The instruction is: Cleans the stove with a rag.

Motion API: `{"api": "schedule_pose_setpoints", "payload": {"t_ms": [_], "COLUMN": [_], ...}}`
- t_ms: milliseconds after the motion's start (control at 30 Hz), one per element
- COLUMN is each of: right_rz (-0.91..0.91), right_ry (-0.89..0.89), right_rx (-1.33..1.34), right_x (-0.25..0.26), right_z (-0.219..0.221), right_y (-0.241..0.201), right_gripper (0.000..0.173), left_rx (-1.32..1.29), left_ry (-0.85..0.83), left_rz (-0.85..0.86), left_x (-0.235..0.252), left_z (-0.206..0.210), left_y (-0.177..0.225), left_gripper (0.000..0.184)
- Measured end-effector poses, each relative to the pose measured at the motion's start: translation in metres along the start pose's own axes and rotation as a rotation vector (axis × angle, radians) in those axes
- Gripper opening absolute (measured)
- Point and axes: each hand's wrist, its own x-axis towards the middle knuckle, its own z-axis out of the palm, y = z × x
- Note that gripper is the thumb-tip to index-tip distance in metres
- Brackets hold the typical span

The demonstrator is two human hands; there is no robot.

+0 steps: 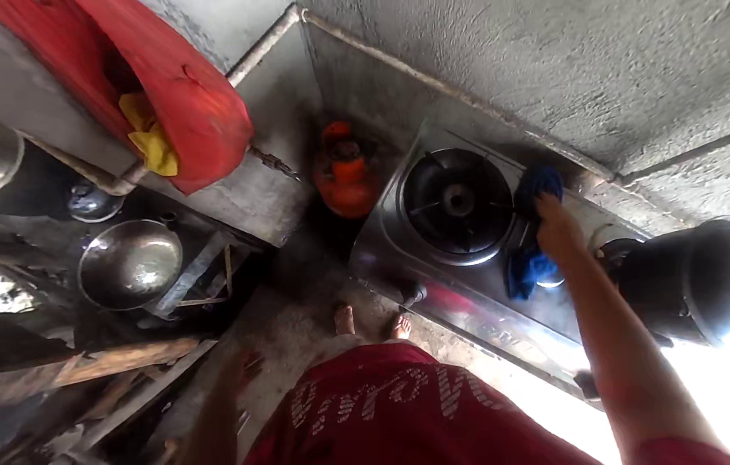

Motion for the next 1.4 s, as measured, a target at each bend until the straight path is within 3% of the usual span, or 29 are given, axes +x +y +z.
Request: {"api": "schedule_pose_setpoints", "payload": {"t_ms": [100,200,433,500,733,867,933,1033,1133,1200,1300,1400], "right_rz": [0.06,0.068,0.212,0.256,0.236,0.184,0.094,0.022,0.146,0.242,0.334,0.375], "right_ry": [0.037,-0.001,0.019,-0.009,0.038,0.015,0.023,-0.012,-0.038,-0.016,0.036,0.075], "right_rx": [0.034,0.058,0.015,0.025,0.008,0.026,0.031,0.042,0.034,0.036,0.026,0.027], "right_x": [-0.06,-0.074,0.032,0.039,-0.071,-0.112,-0.122,-0.126,-0.11,-0.086,-0.051,-0.035], "right_z": [0.017,0.02,0.007,0.005,0.036,0.05,0.059,0.055,0.035,0.024,0.02,0.017], "right_y": [-0.03,-0.044,0.012,0.007,-0.054,-0.097,-0.104,-0.092,-0.062,-0.039,-0.012,-0.01], "right_gripper": [0.048,0.048,0.071,0.067,0.058,0.056,0.054,0.054,0.055,0.055,0.057,0.057], "left_rx": [-0.073,-0.134,0.092,0.162,0.087,0.168,0.307,0.573,0.726,0.909,1.176,1.247], "left_ry": [0.016,0.023,-0.192,-0.214,-0.101,-0.197,-0.257,-0.354,-0.442,-0.44,-0.385,-0.393], "left_rz": [-0.037,-0.069,0.021,0.049,0.159,0.432,0.674,1.106,1.462,1.537,1.504,1.534], "left_x": [0.019,0.015,0.003,0.007,-0.006,-0.046,-0.065,-0.117,-0.159,-0.17,-0.172,-0.174], "left_z": [-0.007,0.011,0.064,0.066,0.054,0.083,0.11,0.158,0.214,0.249,0.291,0.31], "left_y": [-0.026,-0.032,-0.001,0.007,0.047,0.098,0.126,0.176,0.205,0.222,0.24,0.244], "left_gripper": [0.042,0.04,0.041,0.039,0.036,0.043,0.038,0.035,0.033,0.035,0.038,0.03]}}
